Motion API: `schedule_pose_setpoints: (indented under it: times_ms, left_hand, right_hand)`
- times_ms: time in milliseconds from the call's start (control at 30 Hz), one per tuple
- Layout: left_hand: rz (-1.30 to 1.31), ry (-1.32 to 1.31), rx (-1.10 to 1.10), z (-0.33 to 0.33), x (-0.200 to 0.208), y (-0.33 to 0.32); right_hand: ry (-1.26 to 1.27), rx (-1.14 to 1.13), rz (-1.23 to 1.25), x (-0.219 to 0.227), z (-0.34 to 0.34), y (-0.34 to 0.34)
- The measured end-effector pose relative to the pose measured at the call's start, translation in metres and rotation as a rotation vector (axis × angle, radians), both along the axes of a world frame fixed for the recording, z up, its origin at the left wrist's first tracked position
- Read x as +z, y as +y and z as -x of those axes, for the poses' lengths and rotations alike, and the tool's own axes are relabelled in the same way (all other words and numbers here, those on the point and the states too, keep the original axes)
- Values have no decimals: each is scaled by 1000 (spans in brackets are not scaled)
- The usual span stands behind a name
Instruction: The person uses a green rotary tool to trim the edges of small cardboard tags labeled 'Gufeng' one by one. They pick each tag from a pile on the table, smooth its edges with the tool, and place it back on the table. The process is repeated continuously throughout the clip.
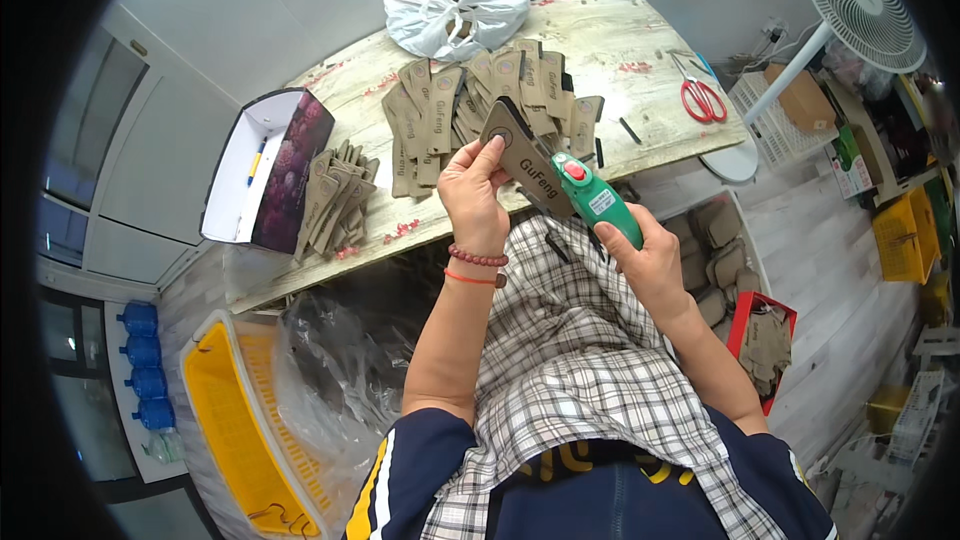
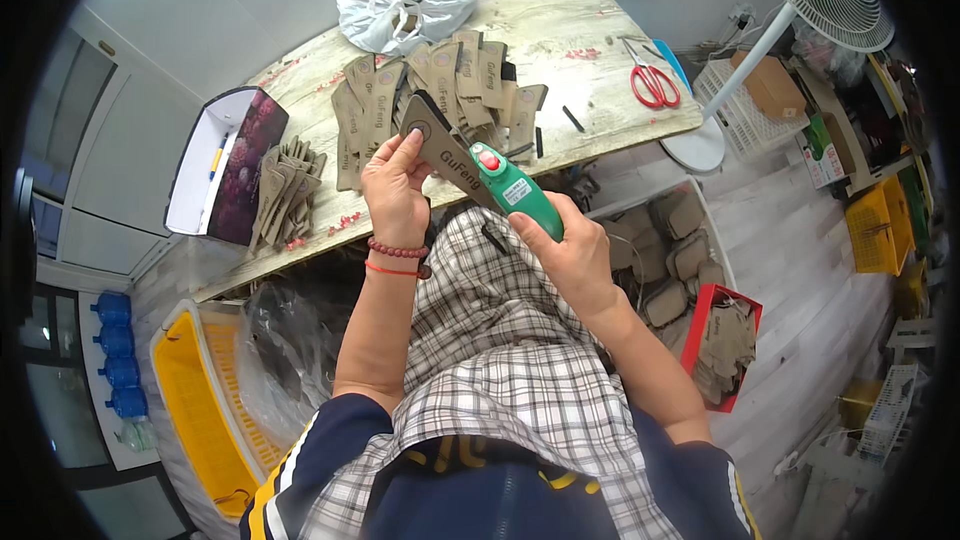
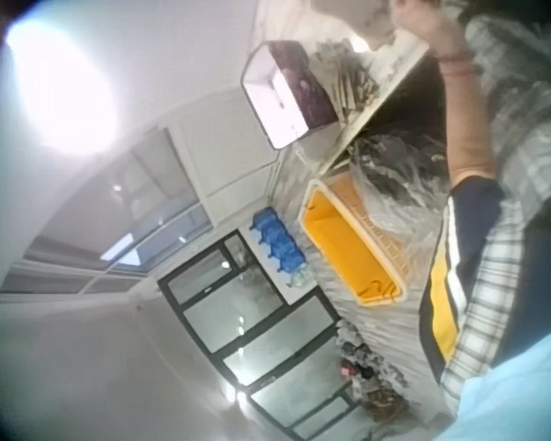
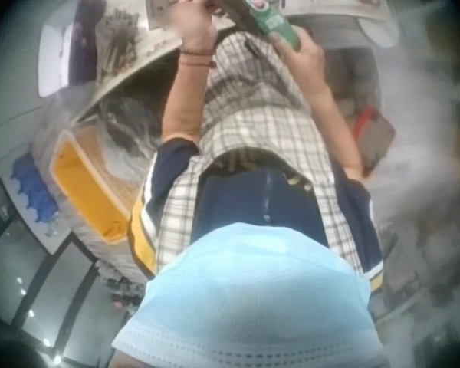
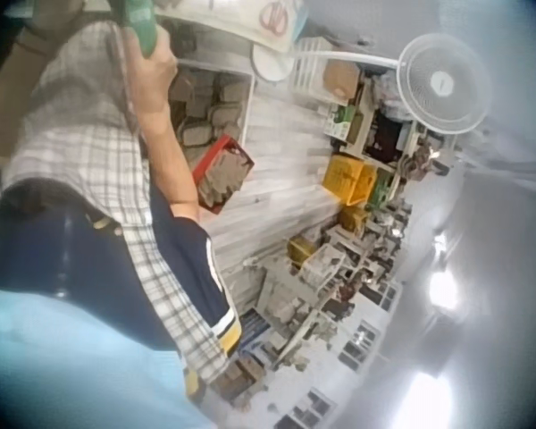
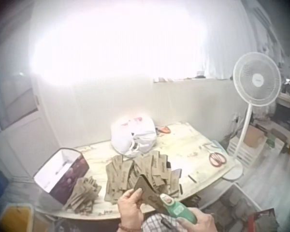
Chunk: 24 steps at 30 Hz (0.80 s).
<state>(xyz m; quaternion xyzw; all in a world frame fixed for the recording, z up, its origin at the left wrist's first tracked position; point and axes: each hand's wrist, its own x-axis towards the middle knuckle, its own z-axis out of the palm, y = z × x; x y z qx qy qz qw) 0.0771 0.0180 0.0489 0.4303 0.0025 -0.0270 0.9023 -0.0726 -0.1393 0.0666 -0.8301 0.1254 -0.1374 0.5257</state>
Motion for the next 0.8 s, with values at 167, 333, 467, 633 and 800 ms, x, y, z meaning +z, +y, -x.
schedule_pose_setpoints:
  times_ms: [167,333,467,633,800]
  left_hand:
    - [20,44,-54,13,-6,-23]
    - [15,100,-139,26,-12,-31]
    - [7,132,-172,36,-19,-34]
    - [-77,112,-237,46,-24,-30]
    - [-112,23,-179,38,-19,-19]
  right_hand:
    - [-34,-6,-25,-6,11,-8]
    - [-11,-29,-47,-5,14,-12]
    - [-48,-49,-47,-5,13,-10]
    - [-84,-53,-59,-2,12,-11]
    - [-10,-28,-63,2,17,-17]
